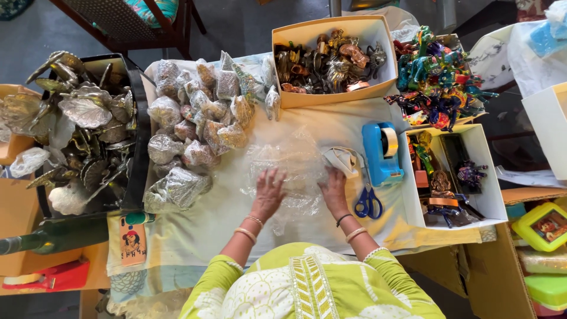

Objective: The person wraps small decorative items in bubble wrap and secures them with tape. They handle multiple items one at a time, placing the wrapped pieces into a pile on the table. The person also handles a larger decorative leaf-shaped object, wrapping it in bubble wrap.

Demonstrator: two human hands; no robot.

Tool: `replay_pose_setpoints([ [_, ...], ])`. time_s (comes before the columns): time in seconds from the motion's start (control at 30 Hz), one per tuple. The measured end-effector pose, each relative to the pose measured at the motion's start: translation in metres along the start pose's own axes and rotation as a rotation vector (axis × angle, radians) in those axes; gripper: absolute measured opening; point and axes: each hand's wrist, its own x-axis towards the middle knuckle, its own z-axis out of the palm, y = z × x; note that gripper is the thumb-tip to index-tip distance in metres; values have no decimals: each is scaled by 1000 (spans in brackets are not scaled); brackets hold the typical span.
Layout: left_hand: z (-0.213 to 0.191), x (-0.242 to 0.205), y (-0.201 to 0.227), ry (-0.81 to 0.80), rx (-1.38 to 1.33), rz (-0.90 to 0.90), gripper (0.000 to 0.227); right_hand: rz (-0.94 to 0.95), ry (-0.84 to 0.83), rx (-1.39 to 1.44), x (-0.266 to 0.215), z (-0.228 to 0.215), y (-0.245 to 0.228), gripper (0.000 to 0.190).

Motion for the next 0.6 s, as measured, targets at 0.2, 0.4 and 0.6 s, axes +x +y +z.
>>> replay_pose_setpoints([
  [0.2, -15, -20, 1, -187, -235, 158, 99, 549, -228, 502, 12, -7, 16, 52],
  [0.4, -39, -59, -8, -202, -295, 276, 100, 814, -216, 1426, -4, -3, 60, 32],
  [0.6, -17, -60, -14, -64, -276, 118, 41, 691, -394, 1478, -6, -38, 10, 57],
])
